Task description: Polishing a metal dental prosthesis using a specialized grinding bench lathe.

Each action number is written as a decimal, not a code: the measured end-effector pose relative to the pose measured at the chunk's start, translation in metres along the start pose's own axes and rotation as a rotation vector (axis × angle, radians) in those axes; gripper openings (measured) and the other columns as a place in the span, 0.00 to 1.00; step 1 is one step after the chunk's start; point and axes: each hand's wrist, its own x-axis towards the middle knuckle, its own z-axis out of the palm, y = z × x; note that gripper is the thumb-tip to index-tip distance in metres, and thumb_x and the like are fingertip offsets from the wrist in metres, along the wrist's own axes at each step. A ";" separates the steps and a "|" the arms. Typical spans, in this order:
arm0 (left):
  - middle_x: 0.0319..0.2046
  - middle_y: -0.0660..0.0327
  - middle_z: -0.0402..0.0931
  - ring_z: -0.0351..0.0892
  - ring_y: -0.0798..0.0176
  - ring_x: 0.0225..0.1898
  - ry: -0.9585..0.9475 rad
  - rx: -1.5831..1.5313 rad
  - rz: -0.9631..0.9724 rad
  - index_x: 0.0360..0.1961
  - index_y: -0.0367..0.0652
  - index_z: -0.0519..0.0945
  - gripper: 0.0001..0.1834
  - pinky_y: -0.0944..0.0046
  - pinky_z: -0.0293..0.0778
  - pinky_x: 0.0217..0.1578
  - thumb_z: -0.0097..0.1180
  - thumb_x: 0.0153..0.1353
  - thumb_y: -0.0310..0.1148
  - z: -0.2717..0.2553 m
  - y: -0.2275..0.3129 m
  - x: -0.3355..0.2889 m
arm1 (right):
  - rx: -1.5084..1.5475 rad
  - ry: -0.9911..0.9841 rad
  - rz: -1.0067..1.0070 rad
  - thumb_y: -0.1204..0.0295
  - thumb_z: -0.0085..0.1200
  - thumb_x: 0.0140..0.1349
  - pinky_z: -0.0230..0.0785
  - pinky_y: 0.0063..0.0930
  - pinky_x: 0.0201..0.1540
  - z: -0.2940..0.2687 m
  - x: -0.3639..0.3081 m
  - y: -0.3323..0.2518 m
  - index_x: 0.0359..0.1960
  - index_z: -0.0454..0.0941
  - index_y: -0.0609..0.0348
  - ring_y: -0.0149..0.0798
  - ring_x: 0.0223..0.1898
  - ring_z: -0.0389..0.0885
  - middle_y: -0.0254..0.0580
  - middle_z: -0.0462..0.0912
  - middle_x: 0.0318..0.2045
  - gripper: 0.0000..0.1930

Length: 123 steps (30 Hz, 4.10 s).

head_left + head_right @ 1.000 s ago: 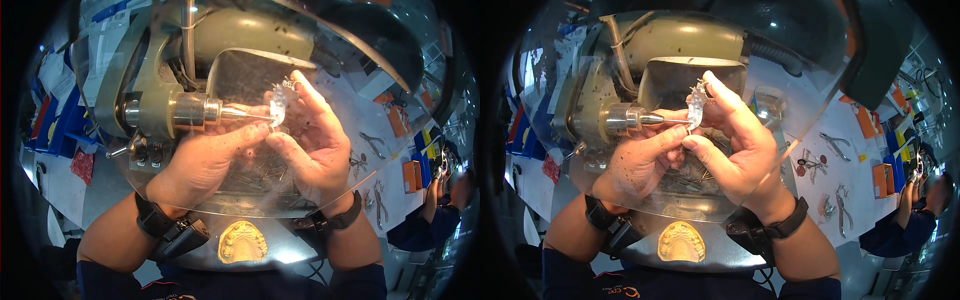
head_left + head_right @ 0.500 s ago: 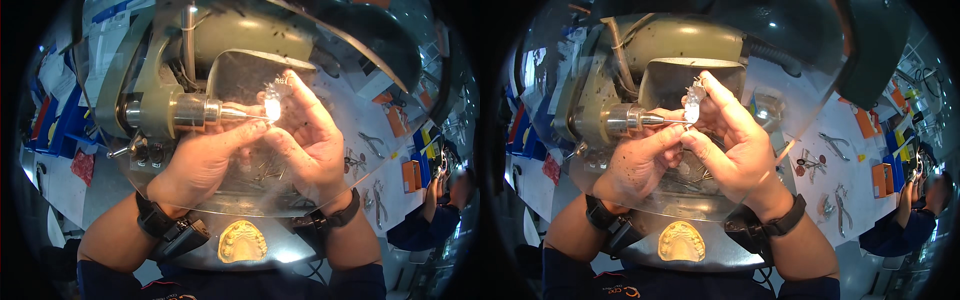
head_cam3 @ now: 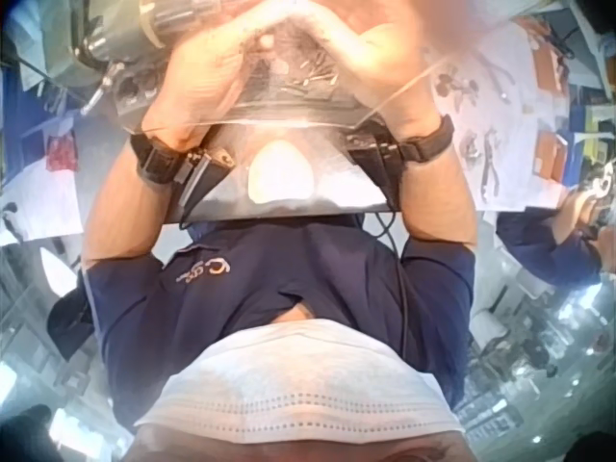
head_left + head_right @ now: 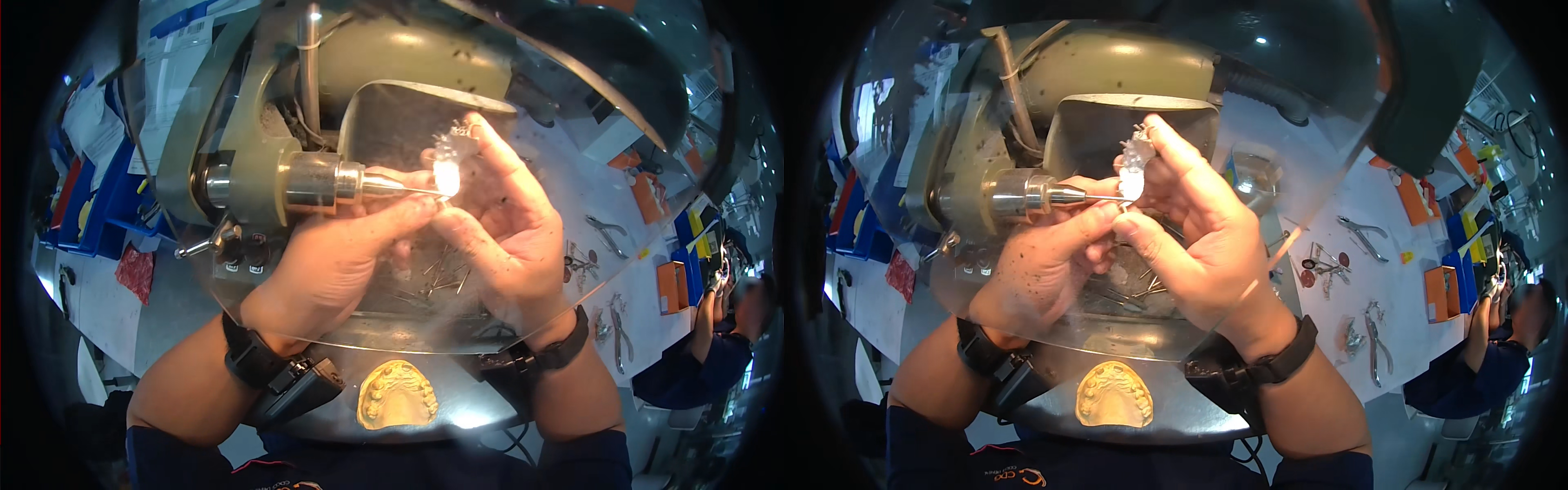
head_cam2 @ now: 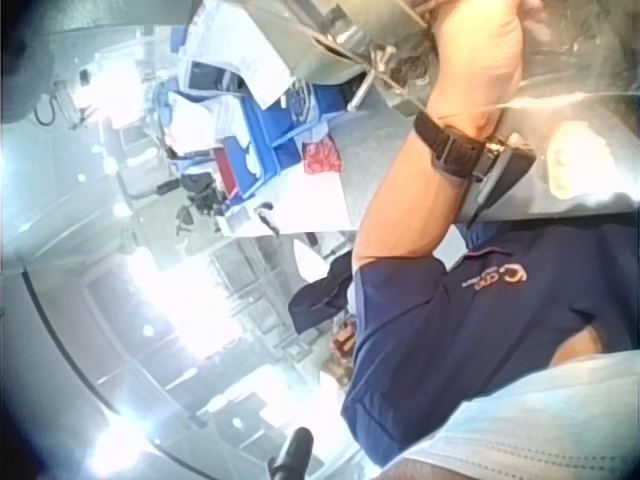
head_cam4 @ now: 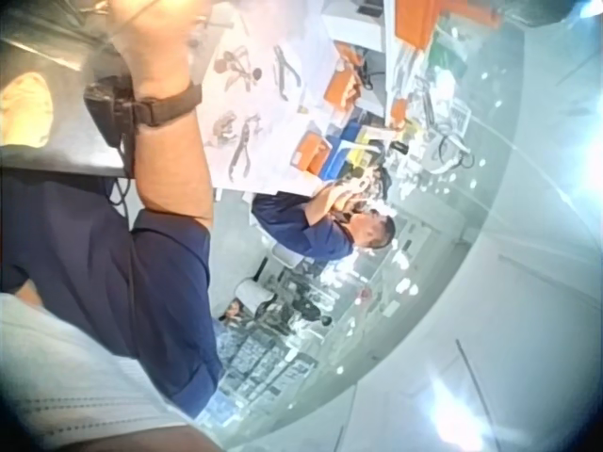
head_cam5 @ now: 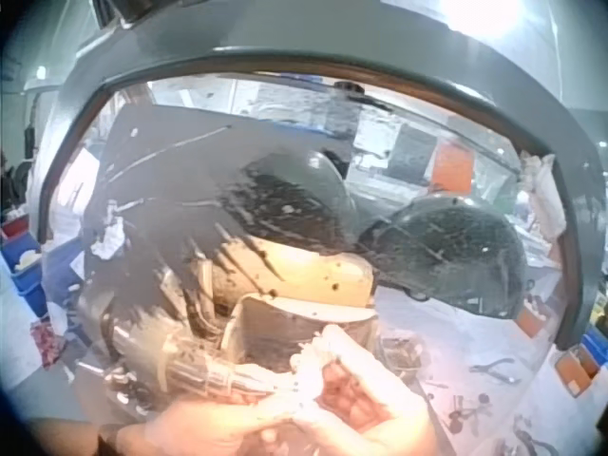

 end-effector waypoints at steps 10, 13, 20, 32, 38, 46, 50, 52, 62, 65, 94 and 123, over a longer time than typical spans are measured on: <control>0.36 0.67 0.79 0.72 0.77 0.31 0.014 0.028 -0.010 0.46 0.40 0.79 0.13 0.76 0.67 0.28 0.56 0.60 0.28 0.000 0.001 0.001 | -0.032 -0.006 -0.029 0.83 0.54 0.58 0.65 0.31 0.57 0.000 0.000 0.002 0.65 0.53 0.68 0.36 0.52 0.73 0.49 0.72 0.53 0.34; 0.36 0.67 0.79 0.73 0.77 0.31 0.021 0.023 0.008 0.45 0.39 0.79 0.12 0.76 0.67 0.29 0.57 0.60 0.28 -0.002 -0.002 -0.001 | -0.067 0.000 -0.084 0.83 0.54 0.58 0.65 0.32 0.57 0.002 0.000 0.001 0.65 0.54 0.68 0.37 0.53 0.73 0.49 0.71 0.54 0.33; 0.31 0.65 0.76 0.68 0.75 0.26 0.032 0.055 0.043 0.47 0.39 0.77 0.13 0.74 0.66 0.28 0.53 0.61 0.26 0.000 -0.001 -0.002 | -0.077 -0.030 -0.091 0.82 0.55 0.58 0.65 0.33 0.57 0.001 0.001 0.004 0.65 0.54 0.68 0.38 0.54 0.72 0.49 0.71 0.54 0.33; 0.32 0.65 0.77 0.69 0.76 0.27 0.005 0.017 0.026 0.47 0.38 0.77 0.13 0.73 0.66 0.29 0.53 0.61 0.26 0.000 0.000 -0.002 | -0.039 -0.015 -0.073 0.83 0.55 0.57 0.64 0.33 0.59 0.003 0.002 0.004 0.65 0.55 0.67 0.39 0.55 0.71 0.47 0.70 0.54 0.33; 0.32 0.63 0.77 0.69 0.76 0.27 0.050 0.074 0.002 0.50 0.37 0.76 0.15 0.74 0.65 0.29 0.53 0.61 0.26 0.000 -0.002 -0.004 | -0.091 -0.020 -0.086 0.84 0.56 0.56 0.64 0.33 0.58 0.000 -0.003 0.004 0.64 0.56 0.68 0.38 0.53 0.73 0.47 0.72 0.52 0.33; 0.33 0.64 0.76 0.68 0.76 0.27 0.007 0.051 0.011 0.51 0.36 0.75 0.16 0.75 0.65 0.28 0.51 0.62 0.26 -0.001 -0.003 -0.002 | -0.079 -0.012 -0.074 0.83 0.57 0.55 0.65 0.32 0.57 0.000 -0.003 0.001 0.64 0.56 0.69 0.36 0.51 0.74 0.47 0.73 0.51 0.34; 0.33 0.64 0.76 0.68 0.76 0.27 -0.025 0.015 -0.005 0.51 0.36 0.75 0.15 0.75 0.65 0.28 0.51 0.62 0.26 -0.001 0.002 0.000 | -0.059 0.004 -0.068 0.83 0.57 0.55 0.66 0.31 0.56 0.001 0.001 0.002 0.64 0.56 0.69 0.35 0.50 0.74 0.47 0.73 0.50 0.34; 0.33 0.65 0.76 0.68 0.76 0.27 0.000 0.042 -0.006 0.50 0.37 0.76 0.15 0.75 0.66 0.29 0.51 0.62 0.26 -0.002 -0.002 -0.003 | -0.103 0.005 -0.078 0.83 0.57 0.55 0.66 0.31 0.56 0.001 -0.002 0.000 0.64 0.56 0.69 0.35 0.50 0.74 0.46 0.73 0.50 0.34; 0.32 0.67 0.76 0.67 0.76 0.26 -0.010 0.055 0.012 0.49 0.37 0.77 0.14 0.76 0.66 0.28 0.53 0.61 0.26 0.000 -0.001 0.001 | -0.042 0.031 -0.038 0.84 0.57 0.55 0.64 0.32 0.58 0.002 0.000 0.000 0.64 0.55 0.69 0.37 0.52 0.74 0.47 0.73 0.51 0.34; 0.33 0.66 0.76 0.68 0.76 0.26 -0.020 0.053 -0.006 0.48 0.37 0.77 0.14 0.76 0.66 0.28 0.53 0.61 0.26 -0.003 -0.001 0.001 | -0.043 0.027 -0.041 0.84 0.57 0.55 0.63 0.33 0.59 0.001 0.000 0.001 0.64 0.54 0.69 0.38 0.53 0.73 0.49 0.72 0.53 0.35; 0.34 0.67 0.79 0.71 0.78 0.28 -0.015 -0.031 -0.017 0.45 0.39 0.79 0.12 0.78 0.66 0.27 0.57 0.60 0.29 -0.002 0.000 0.003 | -0.090 0.010 -0.048 0.83 0.56 0.56 0.65 0.33 0.57 0.000 0.001 -0.001 0.64 0.55 0.68 0.38 0.51 0.75 0.49 0.74 0.51 0.34; 0.37 0.64 0.77 0.66 0.78 0.27 -0.007 0.107 -0.031 0.50 0.35 0.76 0.16 0.78 0.64 0.28 0.52 0.62 0.27 -0.002 -0.002 0.000 | -0.222 0.022 -0.216 0.84 0.59 0.52 0.69 0.32 0.54 -0.003 -0.002 0.001 0.60 0.62 0.69 0.38 0.48 0.78 0.46 0.76 0.46 0.31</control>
